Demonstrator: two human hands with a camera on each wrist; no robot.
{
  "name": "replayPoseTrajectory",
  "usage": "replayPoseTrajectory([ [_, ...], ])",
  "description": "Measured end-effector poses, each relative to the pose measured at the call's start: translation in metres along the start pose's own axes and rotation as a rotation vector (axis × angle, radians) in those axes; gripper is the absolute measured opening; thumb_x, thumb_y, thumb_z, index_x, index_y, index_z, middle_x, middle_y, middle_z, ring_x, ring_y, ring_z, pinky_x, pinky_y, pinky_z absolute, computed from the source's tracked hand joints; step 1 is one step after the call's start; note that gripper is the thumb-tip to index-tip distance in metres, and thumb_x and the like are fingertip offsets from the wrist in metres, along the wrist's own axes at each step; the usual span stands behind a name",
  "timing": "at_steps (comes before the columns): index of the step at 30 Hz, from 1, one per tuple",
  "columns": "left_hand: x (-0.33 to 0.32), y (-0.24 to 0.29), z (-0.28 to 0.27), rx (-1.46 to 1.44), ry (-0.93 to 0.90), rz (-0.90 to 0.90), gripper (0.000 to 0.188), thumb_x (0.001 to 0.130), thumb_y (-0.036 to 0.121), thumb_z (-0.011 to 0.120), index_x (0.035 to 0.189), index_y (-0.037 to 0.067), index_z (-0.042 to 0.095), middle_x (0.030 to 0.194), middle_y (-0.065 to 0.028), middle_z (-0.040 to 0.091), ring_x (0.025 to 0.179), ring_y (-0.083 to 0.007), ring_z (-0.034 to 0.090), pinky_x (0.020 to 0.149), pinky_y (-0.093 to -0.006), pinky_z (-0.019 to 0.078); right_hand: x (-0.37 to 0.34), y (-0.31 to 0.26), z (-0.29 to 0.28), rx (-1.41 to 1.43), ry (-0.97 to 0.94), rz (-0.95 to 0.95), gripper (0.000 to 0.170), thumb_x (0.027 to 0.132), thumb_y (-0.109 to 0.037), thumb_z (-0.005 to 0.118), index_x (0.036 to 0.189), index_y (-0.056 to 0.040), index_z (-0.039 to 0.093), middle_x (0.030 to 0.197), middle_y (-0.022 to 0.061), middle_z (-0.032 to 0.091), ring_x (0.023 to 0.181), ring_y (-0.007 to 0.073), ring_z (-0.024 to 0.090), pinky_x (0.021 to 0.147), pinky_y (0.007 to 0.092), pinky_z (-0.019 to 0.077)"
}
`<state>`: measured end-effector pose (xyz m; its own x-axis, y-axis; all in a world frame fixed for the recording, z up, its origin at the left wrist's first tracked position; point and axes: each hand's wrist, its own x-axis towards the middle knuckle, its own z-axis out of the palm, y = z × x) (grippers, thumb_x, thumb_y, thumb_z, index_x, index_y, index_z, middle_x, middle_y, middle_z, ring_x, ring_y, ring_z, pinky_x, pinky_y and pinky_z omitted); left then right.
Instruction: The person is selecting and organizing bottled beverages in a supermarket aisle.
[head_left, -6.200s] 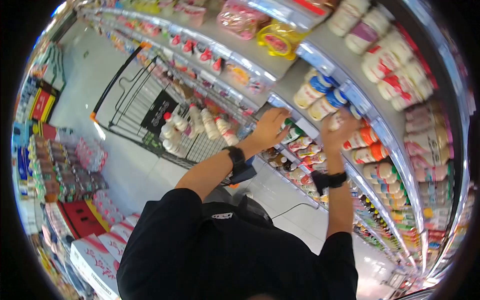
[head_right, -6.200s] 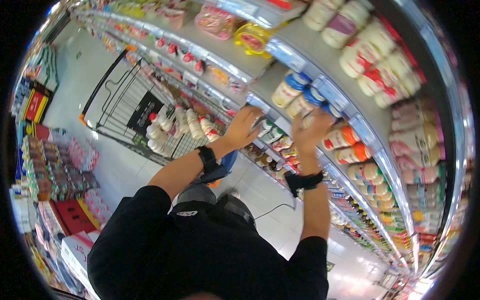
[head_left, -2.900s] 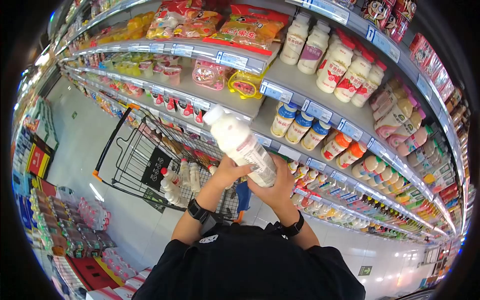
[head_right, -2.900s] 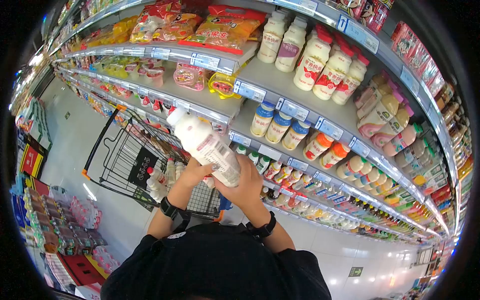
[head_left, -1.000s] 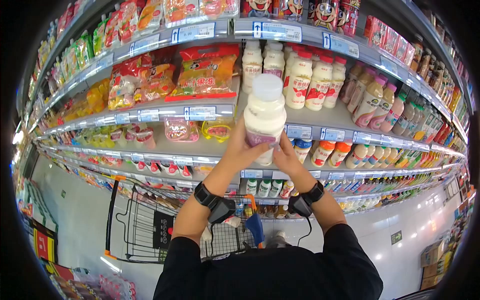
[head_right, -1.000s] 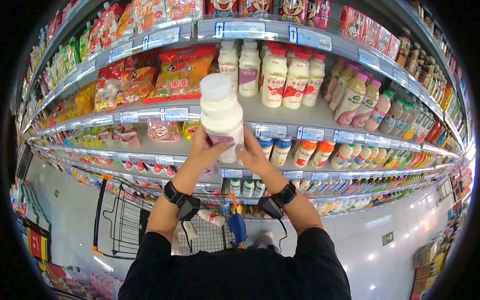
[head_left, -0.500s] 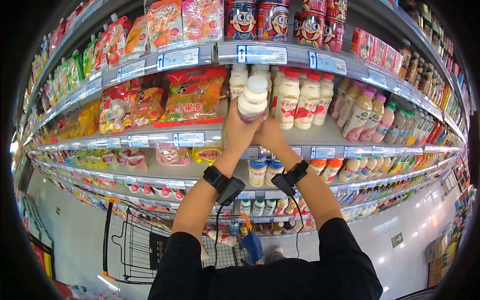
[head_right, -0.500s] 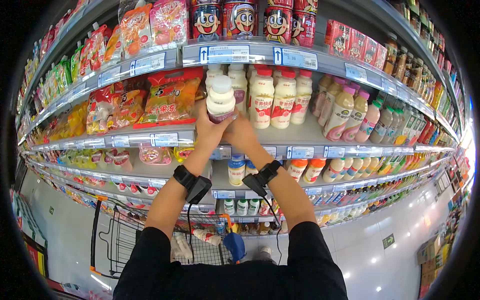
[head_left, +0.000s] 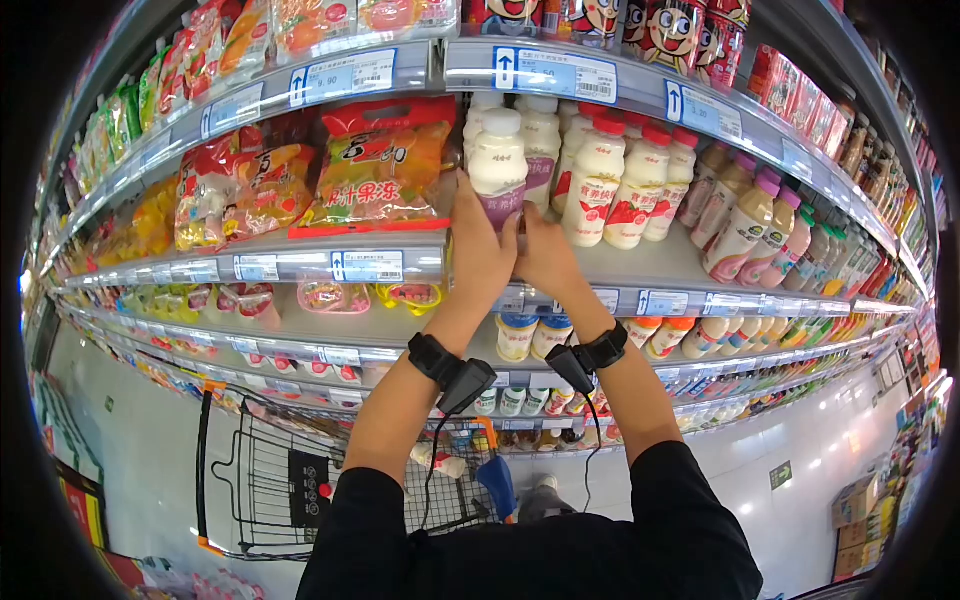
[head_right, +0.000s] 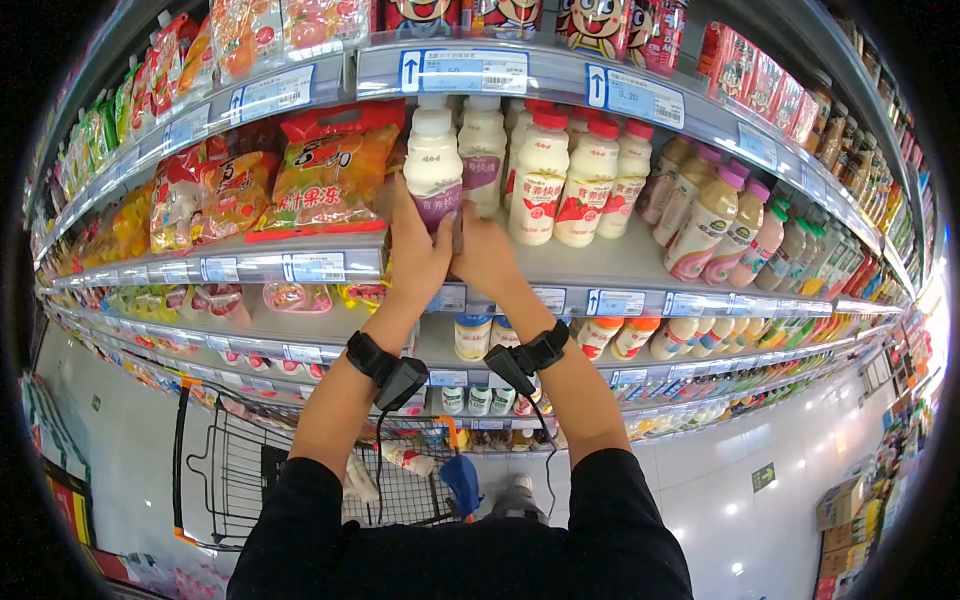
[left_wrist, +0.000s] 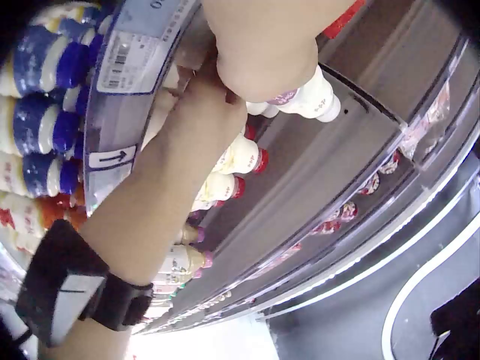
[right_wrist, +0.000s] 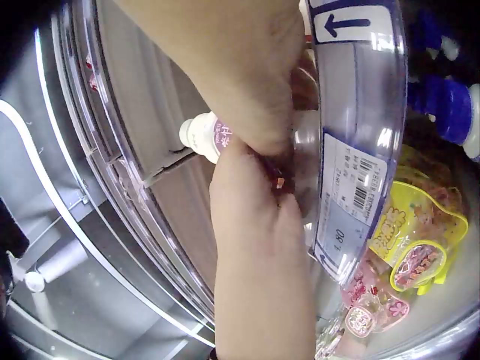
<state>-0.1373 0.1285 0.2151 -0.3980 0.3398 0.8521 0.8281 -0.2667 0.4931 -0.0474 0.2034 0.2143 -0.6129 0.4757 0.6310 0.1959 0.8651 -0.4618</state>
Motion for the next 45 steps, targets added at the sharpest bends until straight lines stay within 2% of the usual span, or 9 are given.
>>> replayPoseTrajectory([
  [2, -0.001, 0.002, -0.002, 0.099, -0.022, 0.039, 0.075, 0.08, 0.007, 0.057, 0.137, -0.011, 0.011, 0.136, -0.0323, 0.026, 0.125, -0.0431, 0.032, 0.104, -0.0436, 0.0277, -0.003, -0.005, -0.002, -0.043, -0.003, 0.017, 0.056, 0.068, -0.014, 0.063, 0.117, 0.0043, 0.041, 0.073, 0.0284, 0.059, 0.072, 0.0435, 0.06, 0.063, 0.0482, 0.0495],
  [6, -0.004, 0.005, -0.008, 0.068, -0.097, -0.057, 0.074, 0.082, 0.009, 0.054, 0.137, -0.012, 0.009, 0.136, -0.0349, 0.023, 0.125, -0.046, 0.03, 0.105, -0.0461, 0.0259, -0.002, -0.003, -0.001, -0.056, 0.017, -0.005, 0.047, 0.071, -0.013, 0.06, 0.113, 0.0022, 0.047, 0.077, 0.0271, 0.061, 0.075, 0.0431, 0.06, 0.066, 0.0476, 0.0496],
  [11, -0.02, 0.005, -0.008, 0.363, -0.145, 0.101, 0.071, 0.086, 0.017, 0.048, 0.138, -0.01, 0.008, 0.138, -0.0358, 0.021, 0.124, -0.047, 0.031, 0.104, -0.0456, 0.0272, 0.001, 0.001, 0.001, -0.183, 0.004, 0.022, 0.032, 0.073, -0.012, 0.058, 0.101, 0.0014, 0.054, 0.08, 0.0242, 0.062, 0.078, 0.0411, 0.061, 0.07, 0.0478, 0.0488],
  [18, -0.022, -0.001, -0.009, 0.334, -0.244, -0.007, 0.072, 0.087, 0.026, 0.046, 0.136, -0.012, 0.01, 0.139, -0.0363, 0.017, 0.127, -0.0476, 0.027, 0.105, -0.0464, 0.028, 0.016, 0.004, 0.004, -0.322, -0.016, 0.04, 0.021, 0.073, -0.018, 0.06, 0.088, -0.0046, 0.054, 0.08, 0.0185, 0.063, 0.08, 0.038, 0.06, 0.068, 0.0459, 0.0483],
  [26, -0.012, -0.005, 0.0, 0.269, -0.253, -0.226, 0.07, 0.09, 0.036, 0.038, 0.135, -0.013, 0.016, 0.139, -0.0368, 0.017, 0.126, -0.0473, 0.029, 0.102, -0.0444, 0.033, 0.03, -0.008, 0.008, -0.351, 0.022, 0.061, 0.018, 0.074, -0.021, 0.057, 0.084, -0.0055, 0.054, 0.076, 0.0181, 0.063, 0.076, 0.0373, 0.062, 0.064, 0.0456, 0.049],
  [31, -0.013, -0.001, 0.0, 0.311, -0.232, -0.204, 0.071, 0.09, 0.04, 0.037, 0.135, -0.012, 0.019, 0.138, -0.0366, 0.019, 0.126, -0.0463, 0.03, 0.1, -0.045, 0.0355, 0.037, -0.007, 0.018, -0.502, 0.014, 0.12, 0.021, 0.072, -0.021, 0.061, 0.086, -0.005, 0.056, 0.075, 0.0152, 0.064, 0.074, 0.0334, 0.064, 0.06, 0.0413, 0.0516],
  [34, -0.015, -0.003, 0.002, 0.312, -0.221, -0.191, 0.072, 0.09, 0.042, 0.038, 0.134, -0.012, 0.02, 0.138, -0.0365, 0.02, 0.126, -0.0459, 0.031, 0.099, -0.045, 0.0363, 0.033, -0.008, 0.013, -0.436, 0.022, 0.053, 0.021, 0.073, -0.021, 0.061, 0.086, -0.0047, 0.056, 0.076, 0.0157, 0.065, 0.074, 0.0329, 0.065, 0.059, 0.0408, 0.0519],
  [37, -0.014, -0.001, 0.0, 0.3, -0.233, -0.205, 0.072, 0.09, 0.042, 0.039, 0.134, -0.012, 0.021, 0.138, -0.0365, 0.021, 0.126, -0.0459, 0.031, 0.099, -0.045, 0.0364, 0.039, -0.007, 0.019, -0.508, 0.016, 0.14, 0.021, 0.074, -0.021, 0.061, 0.086, -0.0041, 0.055, 0.076, 0.0163, 0.065, 0.074, 0.0321, 0.065, 0.06, 0.0405, 0.0522],
  [45, -0.018, -0.008, 0.007, 0.37, -0.188, -0.137, 0.074, 0.089, 0.043, 0.042, 0.135, -0.011, 0.021, 0.136, -0.0363, 0.025, 0.124, -0.0466, 0.033, 0.1, -0.0451, 0.0358, 0.035, -0.007, 0.019, -0.522, -0.003, 0.12, 0.02, 0.075, -0.019, 0.06, 0.085, -0.0027, 0.056, 0.075, 0.017, 0.065, 0.074, 0.0321, 0.065, 0.061, 0.0401, 0.0523],
])
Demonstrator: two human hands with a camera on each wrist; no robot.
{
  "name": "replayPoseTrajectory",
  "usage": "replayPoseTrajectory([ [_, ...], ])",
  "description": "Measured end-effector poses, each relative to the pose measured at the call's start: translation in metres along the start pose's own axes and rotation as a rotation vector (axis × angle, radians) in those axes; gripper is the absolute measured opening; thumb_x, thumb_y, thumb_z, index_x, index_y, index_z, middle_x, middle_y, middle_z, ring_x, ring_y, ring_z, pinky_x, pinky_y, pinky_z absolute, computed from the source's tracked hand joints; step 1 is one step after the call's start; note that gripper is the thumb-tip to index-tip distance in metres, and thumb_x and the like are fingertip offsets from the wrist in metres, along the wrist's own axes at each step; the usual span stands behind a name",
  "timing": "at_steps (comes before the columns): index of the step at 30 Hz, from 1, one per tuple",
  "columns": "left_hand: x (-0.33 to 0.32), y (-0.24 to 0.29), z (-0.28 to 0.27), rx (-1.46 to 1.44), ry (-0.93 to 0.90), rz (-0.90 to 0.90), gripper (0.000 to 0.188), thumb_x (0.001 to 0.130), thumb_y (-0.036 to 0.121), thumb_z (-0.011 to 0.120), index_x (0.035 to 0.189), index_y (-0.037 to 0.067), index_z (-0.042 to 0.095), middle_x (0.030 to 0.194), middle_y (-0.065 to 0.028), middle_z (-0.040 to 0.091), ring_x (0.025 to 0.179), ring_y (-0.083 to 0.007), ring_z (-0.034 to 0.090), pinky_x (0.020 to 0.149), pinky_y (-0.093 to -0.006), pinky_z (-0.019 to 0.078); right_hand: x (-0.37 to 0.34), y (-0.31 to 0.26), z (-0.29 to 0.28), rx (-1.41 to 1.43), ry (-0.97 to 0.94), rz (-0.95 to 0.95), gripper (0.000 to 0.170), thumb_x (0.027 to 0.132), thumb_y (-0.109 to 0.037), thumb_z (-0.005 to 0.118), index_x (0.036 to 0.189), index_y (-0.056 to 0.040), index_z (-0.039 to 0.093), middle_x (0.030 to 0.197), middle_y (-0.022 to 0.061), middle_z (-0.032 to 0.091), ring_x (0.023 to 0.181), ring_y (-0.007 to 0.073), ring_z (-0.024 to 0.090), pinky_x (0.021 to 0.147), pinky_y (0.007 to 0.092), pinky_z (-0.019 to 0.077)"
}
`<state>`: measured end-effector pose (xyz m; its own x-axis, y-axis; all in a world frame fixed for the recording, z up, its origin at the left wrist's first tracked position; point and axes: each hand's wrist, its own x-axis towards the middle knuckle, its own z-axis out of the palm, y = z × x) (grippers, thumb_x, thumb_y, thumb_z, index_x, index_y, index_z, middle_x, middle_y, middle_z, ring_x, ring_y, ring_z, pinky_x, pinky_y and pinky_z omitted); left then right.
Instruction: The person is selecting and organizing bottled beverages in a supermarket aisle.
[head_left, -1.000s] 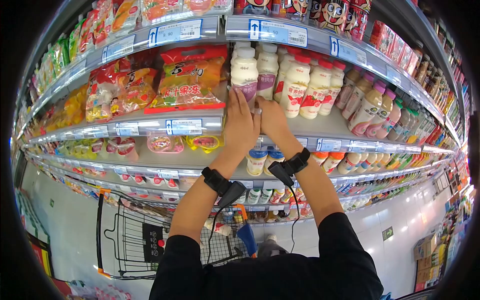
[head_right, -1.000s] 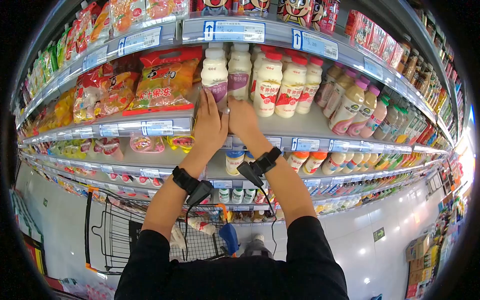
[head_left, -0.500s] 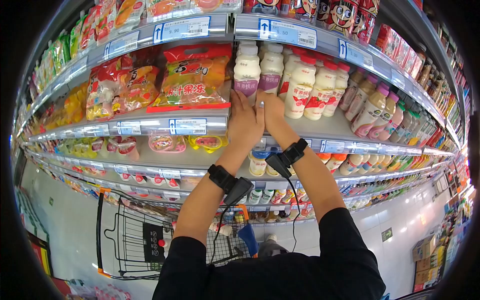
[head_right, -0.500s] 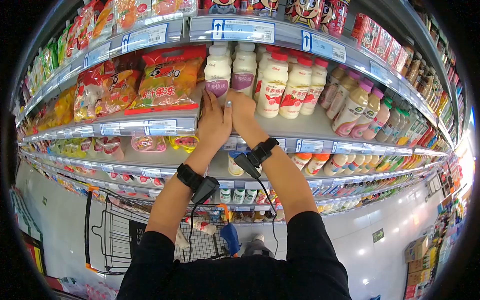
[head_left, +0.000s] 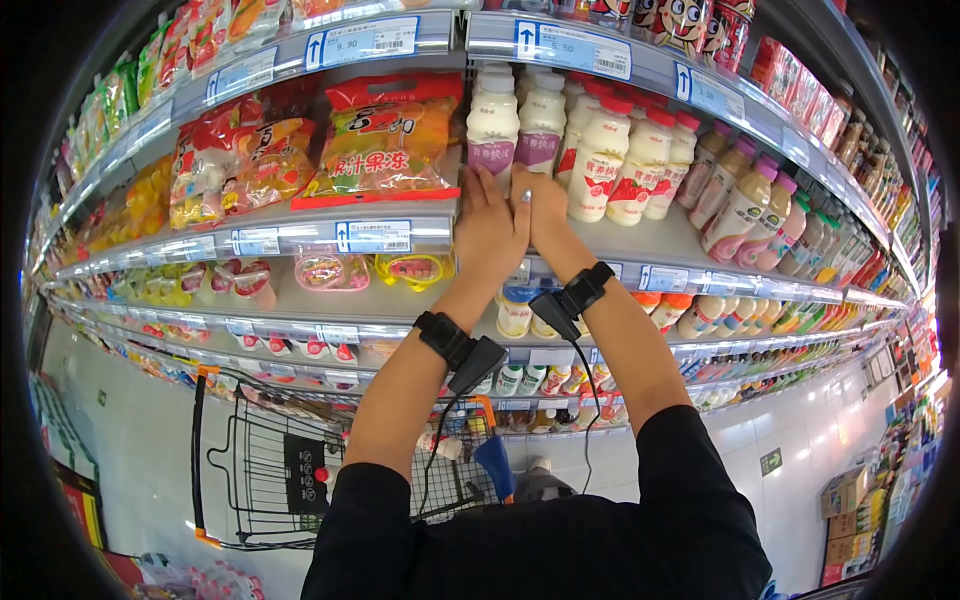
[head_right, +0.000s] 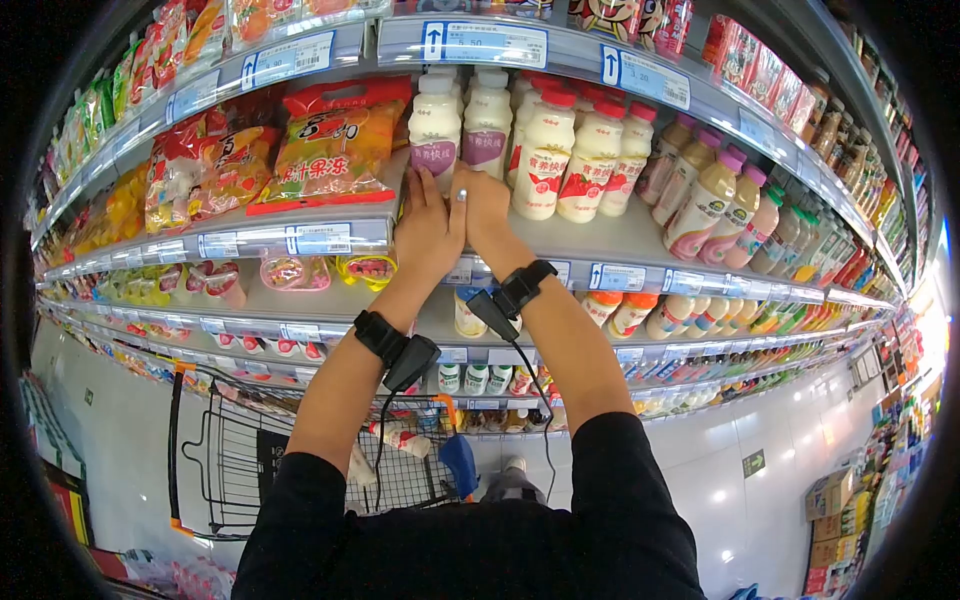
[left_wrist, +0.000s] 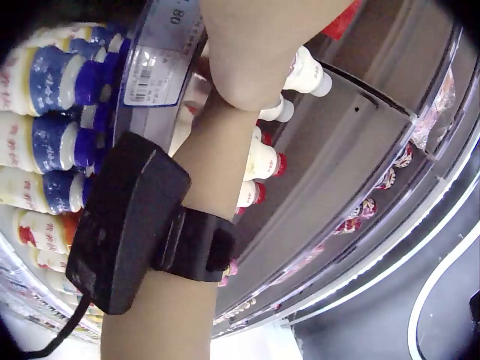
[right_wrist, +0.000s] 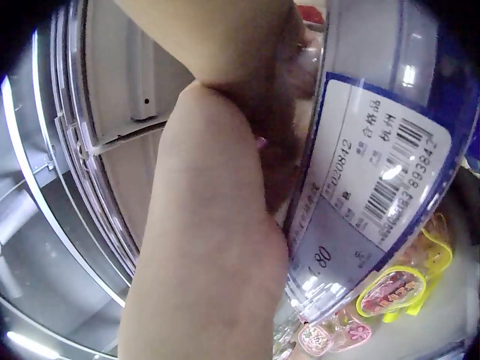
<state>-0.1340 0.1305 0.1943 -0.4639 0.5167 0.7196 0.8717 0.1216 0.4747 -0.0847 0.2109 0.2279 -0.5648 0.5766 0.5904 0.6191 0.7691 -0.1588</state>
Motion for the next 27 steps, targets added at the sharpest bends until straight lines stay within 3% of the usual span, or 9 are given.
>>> replayPoseTrajectory([
  [4, 0.0, 0.002, -0.001, -0.028, 0.022, -0.029, 0.077, 0.088, 0.046, 0.042, 0.136, -0.009, 0.019, 0.136, -0.0358, 0.026, 0.122, -0.0466, 0.037, 0.098, -0.0455, 0.0368, 0.004, 0.009, 0.008, 0.028, -0.011, -0.039, 0.019, 0.081, -0.019, 0.048, 0.092, -0.0038, 0.053, 0.084, 0.0211, 0.064, 0.079, 0.0364, 0.063, 0.067, 0.0442, 0.0509],
  [7, 0.003, 0.004, -0.002, -0.086, -0.004, -0.098, 0.078, 0.087, 0.047, 0.043, 0.137, -0.008, 0.017, 0.136, -0.0352, 0.027, 0.12, -0.0467, 0.039, 0.097, -0.0461, 0.0373, 0.006, 0.008, 0.011, -0.011, 0.056, -0.069, 0.02, 0.082, -0.019, 0.048, 0.094, -0.0033, 0.053, 0.088, 0.0206, 0.064, 0.082, 0.0362, 0.063, 0.069, 0.0444, 0.0504],
  [10, 0.004, 0.004, -0.004, -0.09, -0.037, -0.117, 0.08, 0.088, 0.048, 0.042, 0.138, -0.008, 0.015, 0.136, -0.0336, 0.028, 0.121, -0.0456, 0.038, 0.098, -0.0457, 0.0365, 0.006, 0.009, 0.017, 0.021, 0.14, -0.054, 0.021, 0.076, -0.022, 0.059, 0.083, -0.0022, 0.055, 0.08, 0.0174, 0.065, 0.076, 0.0321, 0.065, 0.065, 0.0407, 0.0514],
  [13, 0.002, 0.002, -0.005, -0.077, -0.024, -0.076, 0.08, 0.087, 0.048, 0.044, 0.138, -0.008, 0.015, 0.135, -0.033, 0.029, 0.121, -0.0453, 0.038, 0.098, -0.0454, 0.0362, 0.003, 0.01, 0.014, 0.126, 0.148, -0.054, 0.024, 0.074, -0.024, 0.06, 0.083, -0.0022, 0.055, 0.08, 0.0174, 0.065, 0.076, 0.0324, 0.065, 0.065, 0.04, 0.0519],
  [19, 0.0, 0.0, -0.001, -0.098, 0.033, -0.015, 0.079, 0.086, 0.044, 0.047, 0.138, -0.006, 0.015, 0.134, -0.0327, 0.031, 0.119, -0.0455, 0.04, 0.097, -0.0461, 0.0364, 0.003, 0.01, 0.014, 0.026, 0.093, -0.042, 0.032, 0.073, -0.03, 0.063, 0.083, -0.0008, 0.055, 0.081, 0.0174, 0.065, 0.077, 0.0324, 0.065, 0.067, 0.04, 0.0523],
  [22, -0.001, 0.001, -0.004, -0.083, 0.019, -0.022, 0.079, 0.085, 0.043, 0.048, 0.138, -0.005, 0.014, 0.134, -0.0321, 0.032, 0.119, -0.0452, 0.04, 0.098, -0.0463, 0.0355, 0.003, 0.012, 0.015, 0.11, 0.043, -0.03, 0.033, 0.077, -0.03, 0.06, 0.093, -0.0019, 0.053, 0.089, 0.021, 0.063, 0.085, 0.0377, 0.062, 0.072, 0.0437, 0.0499],
  [25, -0.001, 0.002, -0.007, -0.086, 0.008, -0.025, 0.08, 0.085, 0.044, 0.048, 0.138, -0.005, 0.014, 0.134, -0.0339, 0.031, 0.118, -0.0465, 0.04, 0.096, -0.0472, 0.0371, 0.0, 0.015, 0.017, 0.247, 0.085, -0.066, 0.034, 0.076, -0.03, 0.061, 0.092, -0.0016, 0.053, 0.087, 0.0215, 0.063, 0.084, 0.0382, 0.061, 0.071, 0.0435, 0.0499],
  [27, -0.002, 0.002, -0.007, -0.099, 0.01, -0.023, 0.08, 0.085, 0.044, 0.048, 0.139, -0.004, 0.014, 0.134, -0.0347, 0.03, 0.117, -0.0471, 0.04, 0.096, -0.0475, 0.0378, 0.001, 0.014, 0.017, 0.195, 0.045, -0.05, 0.033, 0.076, -0.03, 0.061, 0.092, -0.0019, 0.053, 0.086, 0.0209, 0.063, 0.083, 0.0386, 0.061, 0.071, 0.0432, 0.0498],
])
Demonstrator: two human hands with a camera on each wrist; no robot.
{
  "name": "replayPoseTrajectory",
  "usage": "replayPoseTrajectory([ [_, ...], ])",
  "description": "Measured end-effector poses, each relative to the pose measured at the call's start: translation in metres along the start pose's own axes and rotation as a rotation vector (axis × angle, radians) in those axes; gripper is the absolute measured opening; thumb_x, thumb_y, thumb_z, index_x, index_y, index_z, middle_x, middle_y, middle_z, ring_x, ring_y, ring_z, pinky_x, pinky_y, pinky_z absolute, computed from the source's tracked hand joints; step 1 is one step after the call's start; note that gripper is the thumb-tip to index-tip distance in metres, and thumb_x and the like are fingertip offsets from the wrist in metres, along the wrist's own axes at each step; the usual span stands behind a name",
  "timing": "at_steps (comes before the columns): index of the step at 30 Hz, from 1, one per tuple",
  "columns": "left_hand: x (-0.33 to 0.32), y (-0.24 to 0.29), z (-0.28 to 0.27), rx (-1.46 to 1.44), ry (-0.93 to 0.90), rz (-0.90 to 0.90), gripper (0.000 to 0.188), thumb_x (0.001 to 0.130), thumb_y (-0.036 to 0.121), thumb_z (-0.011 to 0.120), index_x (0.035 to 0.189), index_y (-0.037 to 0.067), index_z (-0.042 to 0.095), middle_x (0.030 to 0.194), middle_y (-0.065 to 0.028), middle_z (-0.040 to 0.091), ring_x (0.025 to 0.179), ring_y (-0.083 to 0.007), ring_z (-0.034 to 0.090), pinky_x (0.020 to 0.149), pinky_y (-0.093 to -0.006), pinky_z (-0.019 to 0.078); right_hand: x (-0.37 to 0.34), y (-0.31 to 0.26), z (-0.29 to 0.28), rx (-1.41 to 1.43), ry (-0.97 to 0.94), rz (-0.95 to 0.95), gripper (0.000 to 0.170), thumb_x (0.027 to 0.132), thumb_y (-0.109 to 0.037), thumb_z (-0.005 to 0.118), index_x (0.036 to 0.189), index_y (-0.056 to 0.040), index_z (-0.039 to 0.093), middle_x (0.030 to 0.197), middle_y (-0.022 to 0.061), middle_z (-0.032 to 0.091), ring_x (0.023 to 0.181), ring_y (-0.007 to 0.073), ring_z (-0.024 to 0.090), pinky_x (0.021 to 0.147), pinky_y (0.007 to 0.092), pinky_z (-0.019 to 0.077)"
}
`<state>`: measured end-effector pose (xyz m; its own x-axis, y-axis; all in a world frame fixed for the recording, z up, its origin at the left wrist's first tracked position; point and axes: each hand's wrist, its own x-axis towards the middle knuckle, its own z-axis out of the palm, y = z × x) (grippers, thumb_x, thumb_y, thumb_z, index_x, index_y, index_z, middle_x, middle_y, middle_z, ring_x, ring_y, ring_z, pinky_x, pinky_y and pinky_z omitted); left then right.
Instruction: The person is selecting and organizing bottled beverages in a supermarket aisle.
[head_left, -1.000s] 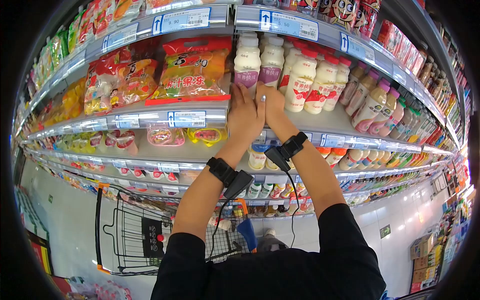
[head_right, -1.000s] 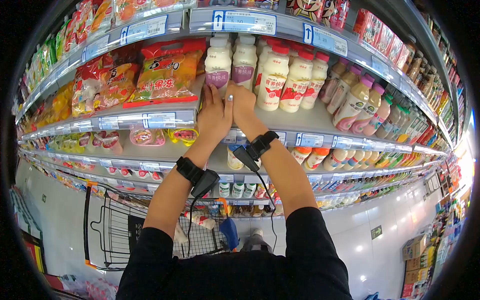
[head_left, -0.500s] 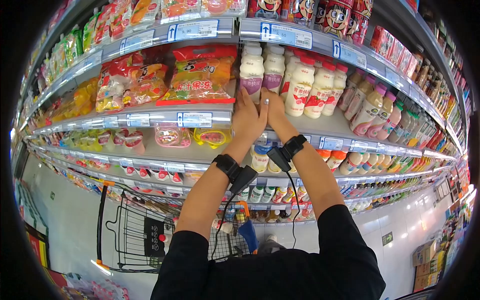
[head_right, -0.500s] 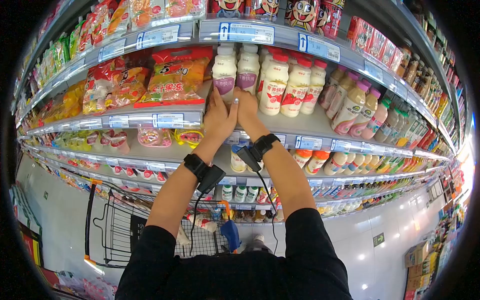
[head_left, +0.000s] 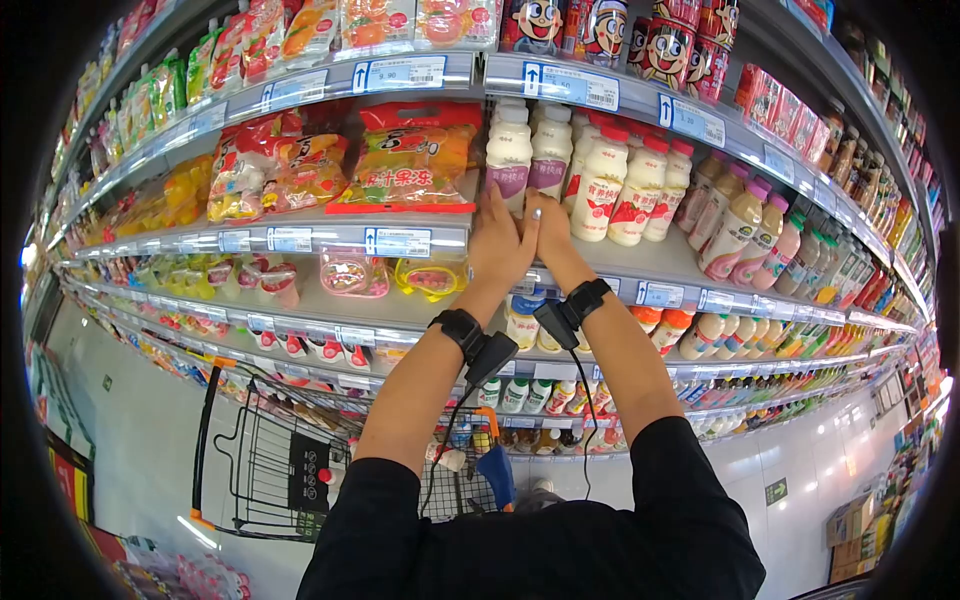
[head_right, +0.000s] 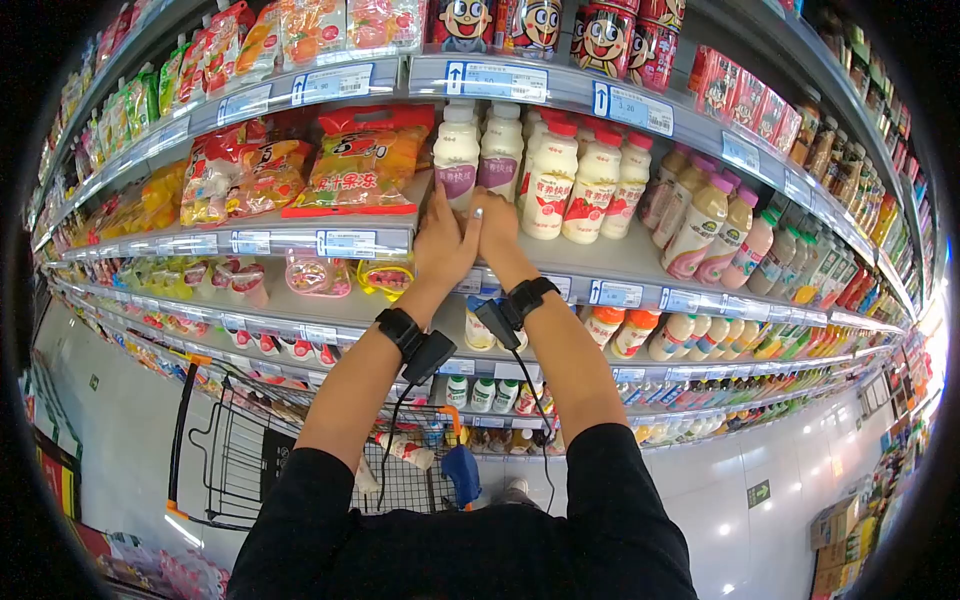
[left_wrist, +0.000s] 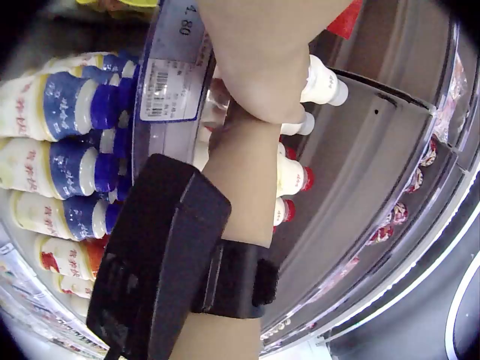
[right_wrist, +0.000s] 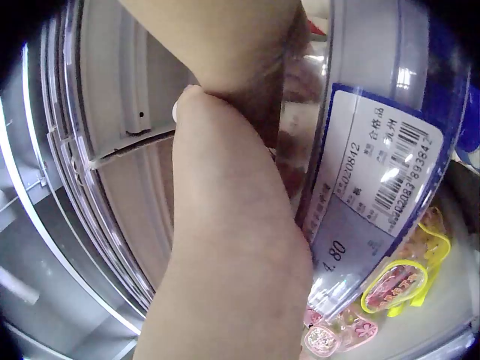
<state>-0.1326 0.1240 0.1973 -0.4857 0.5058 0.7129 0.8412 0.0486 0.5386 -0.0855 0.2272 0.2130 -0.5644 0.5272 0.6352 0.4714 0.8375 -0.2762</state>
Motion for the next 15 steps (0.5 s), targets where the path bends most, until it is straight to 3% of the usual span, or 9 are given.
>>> replayPoseTrajectory([
  [5, 0.0, 0.001, 0.0, -0.002, 0.008, -0.018, 0.081, 0.085, 0.043, 0.049, 0.14, -0.002, 0.011, 0.135, -0.034, 0.029, 0.12, -0.0464, 0.038, 0.097, -0.0466, 0.0367, -0.003, 0.002, -0.003, -0.065, 0.0, -0.019, 0.033, 0.076, -0.028, 0.062, 0.093, -0.0016, 0.055, 0.085, 0.0183, 0.064, 0.086, 0.0367, 0.06, 0.073, 0.0429, 0.0488],
  [11, 0.0, 0.002, 0.004, 0.006, 0.094, 0.017, 0.083, 0.084, 0.035, 0.053, 0.141, -0.002, 0.006, 0.136, -0.0338, 0.029, 0.121, -0.0454, 0.038, 0.099, -0.046, 0.0354, -0.027, 0.007, -0.052, -0.102, 0.062, -0.062, 0.034, 0.074, -0.026, 0.065, 0.097, -0.0015, 0.058, 0.088, 0.0169, 0.063, 0.089, 0.0331, 0.059, 0.078, 0.0418, 0.0471],
  [15, -0.007, 0.006, 0.003, 0.106, 0.146, 0.13, 0.079, 0.083, 0.031, 0.056, 0.14, -0.002, 0.012, 0.136, -0.0327, 0.027, 0.124, -0.0461, 0.033, 0.101, -0.0472, 0.0314, -0.057, 0.027, -0.072, -0.114, 0.101, -0.115, 0.035, 0.075, -0.03, 0.065, 0.096, -0.0023, 0.06, 0.088, 0.016, 0.063, 0.087, 0.0313, 0.059, 0.078, 0.0414, 0.0455],
])
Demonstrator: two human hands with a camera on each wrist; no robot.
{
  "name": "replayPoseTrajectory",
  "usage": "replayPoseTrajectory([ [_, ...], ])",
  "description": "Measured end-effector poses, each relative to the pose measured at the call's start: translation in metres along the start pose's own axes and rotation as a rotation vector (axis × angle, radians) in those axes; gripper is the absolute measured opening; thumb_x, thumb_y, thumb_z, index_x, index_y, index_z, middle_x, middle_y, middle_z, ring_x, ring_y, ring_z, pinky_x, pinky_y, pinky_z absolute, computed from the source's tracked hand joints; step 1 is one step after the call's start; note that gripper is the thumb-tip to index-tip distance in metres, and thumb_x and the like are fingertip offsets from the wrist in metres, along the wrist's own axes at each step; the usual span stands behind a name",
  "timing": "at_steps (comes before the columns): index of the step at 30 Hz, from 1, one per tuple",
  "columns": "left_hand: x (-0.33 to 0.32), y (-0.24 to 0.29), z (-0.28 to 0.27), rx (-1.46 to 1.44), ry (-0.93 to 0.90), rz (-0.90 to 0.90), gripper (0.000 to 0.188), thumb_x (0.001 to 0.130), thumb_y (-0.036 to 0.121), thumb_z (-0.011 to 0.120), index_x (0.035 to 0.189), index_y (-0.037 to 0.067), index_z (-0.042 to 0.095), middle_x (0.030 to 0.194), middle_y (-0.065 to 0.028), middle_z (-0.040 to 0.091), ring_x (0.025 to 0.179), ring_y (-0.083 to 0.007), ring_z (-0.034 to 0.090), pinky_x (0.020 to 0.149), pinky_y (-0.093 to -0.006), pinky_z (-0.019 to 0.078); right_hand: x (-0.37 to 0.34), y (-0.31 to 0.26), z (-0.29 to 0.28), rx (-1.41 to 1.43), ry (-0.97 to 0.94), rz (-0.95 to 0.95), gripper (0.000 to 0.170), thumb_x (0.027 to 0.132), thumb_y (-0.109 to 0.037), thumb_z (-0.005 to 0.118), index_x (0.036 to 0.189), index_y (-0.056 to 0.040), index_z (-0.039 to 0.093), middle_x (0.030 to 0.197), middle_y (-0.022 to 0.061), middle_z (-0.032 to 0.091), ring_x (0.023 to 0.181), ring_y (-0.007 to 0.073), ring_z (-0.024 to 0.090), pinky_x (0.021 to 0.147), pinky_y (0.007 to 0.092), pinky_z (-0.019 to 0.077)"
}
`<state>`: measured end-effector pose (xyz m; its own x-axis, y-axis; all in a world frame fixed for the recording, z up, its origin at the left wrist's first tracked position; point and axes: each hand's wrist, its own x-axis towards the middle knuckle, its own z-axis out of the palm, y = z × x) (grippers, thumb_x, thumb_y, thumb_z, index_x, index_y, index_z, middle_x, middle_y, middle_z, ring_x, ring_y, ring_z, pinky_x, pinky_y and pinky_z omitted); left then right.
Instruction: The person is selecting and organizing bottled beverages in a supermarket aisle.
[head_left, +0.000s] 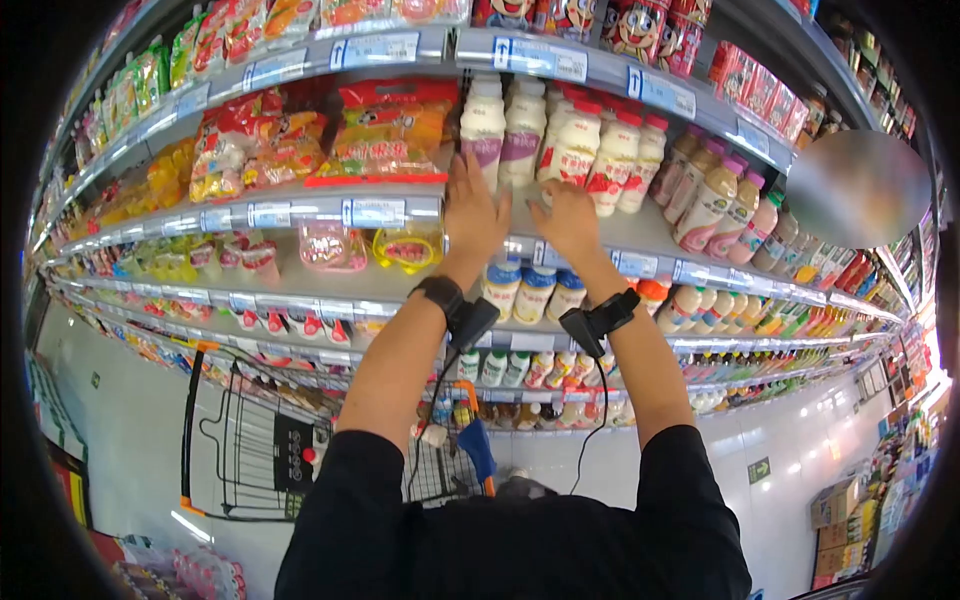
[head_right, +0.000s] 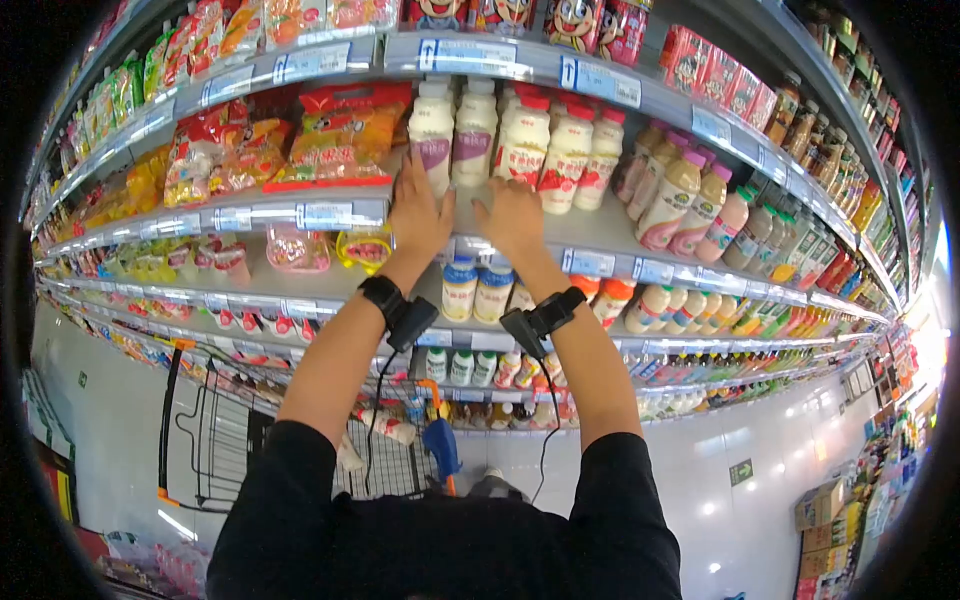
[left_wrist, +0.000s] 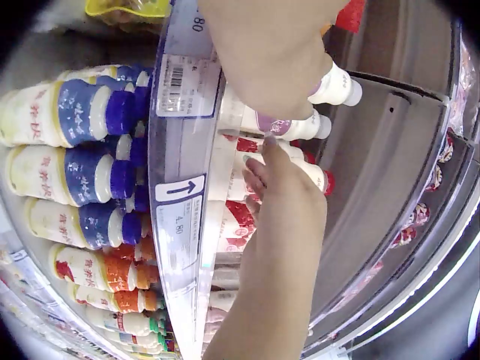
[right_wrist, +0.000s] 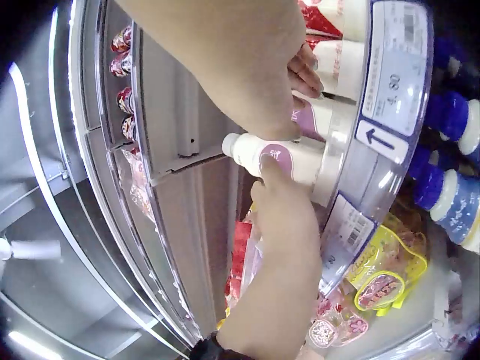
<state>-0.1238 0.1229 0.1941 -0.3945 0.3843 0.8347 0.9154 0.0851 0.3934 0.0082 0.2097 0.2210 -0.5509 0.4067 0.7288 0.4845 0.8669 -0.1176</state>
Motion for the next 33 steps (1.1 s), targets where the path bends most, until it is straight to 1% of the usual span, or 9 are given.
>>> replayPoseTrajectory([
  [4, -0.016, 0.032, -0.021, 0.1, -0.076, 0.166, 0.078, 0.079, 0.028, 0.06, 0.138, -0.002, 0.02, 0.138, -0.0308, 0.027, 0.128, -0.0439, 0.027, 0.105, -0.0468, 0.0245, -0.034, -0.002, -0.027, 0.048, 0.088, -0.022, 0.029, 0.074, -0.021, 0.065, 0.096, -0.0027, 0.059, 0.092, 0.016, 0.061, 0.09, 0.0321, 0.056, 0.079, 0.042, 0.0439],
  [8, -0.092, 0.049, -0.042, -0.097, -0.111, 0.296, 0.072, 0.075, 0.025, 0.063, 0.136, 0.002, 0.031, 0.135, -0.0279, 0.031, 0.123, -0.0433, 0.033, 0.1, -0.0489, 0.0315, -0.102, -0.015, -0.037, 0.132, 0.311, -0.144, 0.024, 0.071, -0.011, 0.064, 0.093, -0.0018, 0.057, 0.094, 0.0178, 0.057, 0.089, 0.0345, 0.054, 0.079, 0.0433, 0.0429],
  [14, -0.341, 0.02, -0.057, 0.128, -0.618, -0.062, 0.056, 0.077, 0.028, 0.059, 0.124, 0.002, 0.045, 0.128, -0.0178, 0.041, 0.119, -0.0359, 0.039, 0.097, -0.0475, 0.0346, -0.288, -0.025, 0.042, 0.456, -0.286, -0.053, 0.018, 0.072, -0.011, 0.063, 0.088, -0.005, 0.057, 0.086, 0.0129, 0.057, 0.082, 0.0322, 0.054, 0.072, 0.0424, 0.0445],
  [17, -0.448, -0.004, -0.084, 0.307, -0.889, -0.415, 0.052, 0.076, 0.03, 0.058, 0.117, 0.0, 0.051, 0.128, -0.0208, 0.042, 0.121, -0.0374, 0.037, 0.097, -0.0466, 0.0359, -0.362, -0.055, 0.072, 0.599, -0.567, -0.137, 0.018, 0.072, -0.012, 0.064, 0.087, -0.0053, 0.057, 0.085, 0.0118, 0.059, 0.081, 0.0313, 0.055, 0.07, 0.0415, 0.0449],
  [20, -0.462, -0.023, -0.149, 0.316, -1.082, -0.887, 0.048, 0.076, 0.032, 0.057, 0.111, -0.001, 0.055, 0.124, -0.02, 0.047, 0.119, -0.036, 0.041, 0.095, -0.0457, 0.0382, -0.392, -0.108, 0.079, 0.725, -0.897, -0.18, 0.02, 0.072, -0.015, 0.064, 0.088, -0.0054, 0.058, 0.086, 0.012, 0.06, 0.082, 0.0309, 0.056, 0.07, 0.0404, 0.0449],
  [22, -0.475, -0.048, -0.185, 0.411, -0.962, -0.949, 0.043, 0.077, 0.032, 0.057, 0.103, -0.001, 0.059, 0.115, -0.0193, 0.053, 0.112, -0.0349, 0.048, 0.091, -0.0454, 0.0418, -0.408, -0.144, 0.095, 0.776, -1.094, -0.276, 0.022, 0.073, -0.02, 0.064, 0.089, -0.0055, 0.058, 0.088, 0.0125, 0.06, 0.086, 0.0313, 0.056, 0.073, 0.042, 0.045],
  [27, -0.489, -0.108, -0.265, 0.522, -0.928, -1.205, 0.039, 0.077, 0.032, 0.057, 0.1, 0.0, 0.062, 0.109, -0.0194, 0.056, 0.106, -0.0355, 0.052, 0.087, -0.0446, 0.0447, -0.417, -0.223, 0.115, 0.894, -1.429, -0.518, 0.03, 0.074, -0.028, 0.064, 0.091, -0.0042, 0.058, 0.084, 0.0161, 0.061, 0.083, 0.0335, 0.059, 0.073, 0.0423, 0.0461],
  [30, -0.491, -0.132, -0.296, 0.554, -0.898, -1.201, 0.038, 0.076, 0.031, 0.057, 0.097, 0.0, 0.063, 0.109, -0.0205, 0.057, 0.103, -0.0366, 0.054, 0.085, -0.0442, 0.046, -0.415, -0.267, 0.139, 0.913, -1.511, -0.457, 0.031, 0.073, -0.028, 0.064, 0.091, -0.0031, 0.058, 0.081, 0.0181, 0.062, 0.079, 0.0333, 0.061, 0.069, 0.0422, 0.0471],
  [33, -0.498, -0.178, -0.316, 0.441, -0.906, -1.232, 0.036, 0.076, 0.029, 0.057, 0.095, -0.001, 0.063, 0.106, -0.0225, 0.059, 0.099, -0.0377, 0.057, 0.082, -0.0452, 0.0474, -0.404, -0.314, 0.162, 0.806, -1.527, -0.382, 0.029, 0.074, -0.026, 0.064, 0.093, -0.0043, 0.06, 0.073, 0.0123, 0.063, 0.07, 0.0246, 0.063, 0.062, 0.035, 0.0483],
])
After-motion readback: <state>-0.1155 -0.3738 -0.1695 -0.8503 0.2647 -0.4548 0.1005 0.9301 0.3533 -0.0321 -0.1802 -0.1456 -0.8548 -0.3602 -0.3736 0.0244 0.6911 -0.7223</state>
